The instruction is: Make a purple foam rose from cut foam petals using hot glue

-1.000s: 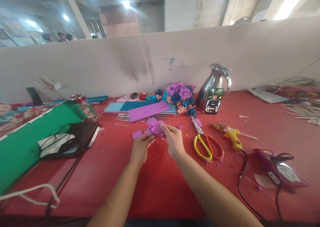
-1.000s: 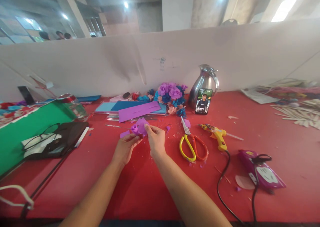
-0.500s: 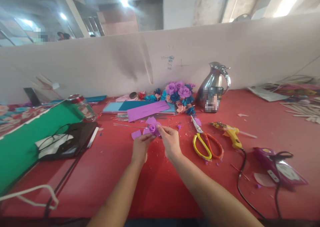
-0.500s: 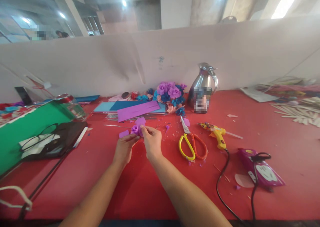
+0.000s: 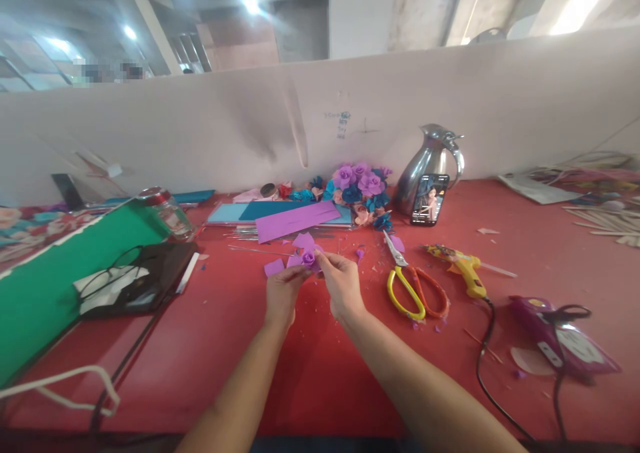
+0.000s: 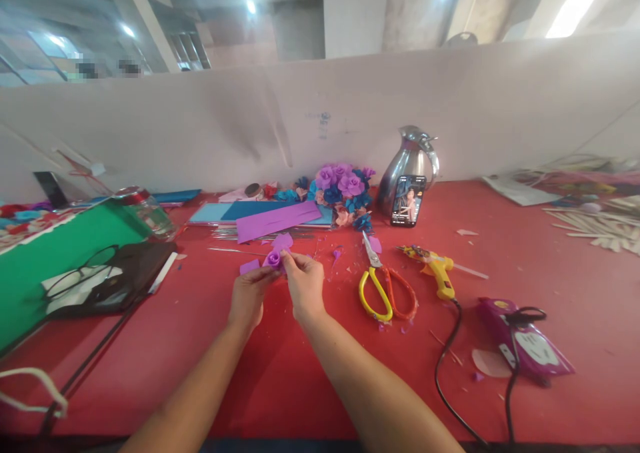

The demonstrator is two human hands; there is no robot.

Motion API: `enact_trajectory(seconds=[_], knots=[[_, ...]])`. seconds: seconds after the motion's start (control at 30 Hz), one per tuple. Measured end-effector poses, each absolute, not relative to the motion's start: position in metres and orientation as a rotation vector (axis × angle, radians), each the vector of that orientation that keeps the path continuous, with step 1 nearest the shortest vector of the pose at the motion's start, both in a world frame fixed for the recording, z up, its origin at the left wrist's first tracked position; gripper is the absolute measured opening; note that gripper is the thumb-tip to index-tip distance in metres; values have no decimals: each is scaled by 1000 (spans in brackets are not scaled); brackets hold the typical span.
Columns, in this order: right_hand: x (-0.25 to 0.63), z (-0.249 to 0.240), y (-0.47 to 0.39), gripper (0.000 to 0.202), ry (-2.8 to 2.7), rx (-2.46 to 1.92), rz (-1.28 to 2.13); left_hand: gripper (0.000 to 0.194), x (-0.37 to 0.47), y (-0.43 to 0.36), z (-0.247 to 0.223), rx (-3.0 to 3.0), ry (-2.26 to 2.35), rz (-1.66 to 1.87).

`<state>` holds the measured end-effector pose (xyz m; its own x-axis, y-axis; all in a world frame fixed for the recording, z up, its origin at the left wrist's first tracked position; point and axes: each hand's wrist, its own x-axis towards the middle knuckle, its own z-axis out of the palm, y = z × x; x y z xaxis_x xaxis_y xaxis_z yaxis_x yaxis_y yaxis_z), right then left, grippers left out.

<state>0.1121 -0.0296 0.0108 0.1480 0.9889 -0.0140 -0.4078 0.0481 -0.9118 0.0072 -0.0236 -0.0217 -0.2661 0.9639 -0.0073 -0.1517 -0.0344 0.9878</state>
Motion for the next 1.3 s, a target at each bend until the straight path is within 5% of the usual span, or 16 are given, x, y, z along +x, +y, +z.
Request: enact_trajectory(seconds=[0.67,1.3], knots=[[111,14,-33,36,-875,-928,1241,20,6,-23,-21,860,1314,1573],[117,21,-30,19,-965,-1015,1378,19,4,-23,-21,922,1276,1581]])
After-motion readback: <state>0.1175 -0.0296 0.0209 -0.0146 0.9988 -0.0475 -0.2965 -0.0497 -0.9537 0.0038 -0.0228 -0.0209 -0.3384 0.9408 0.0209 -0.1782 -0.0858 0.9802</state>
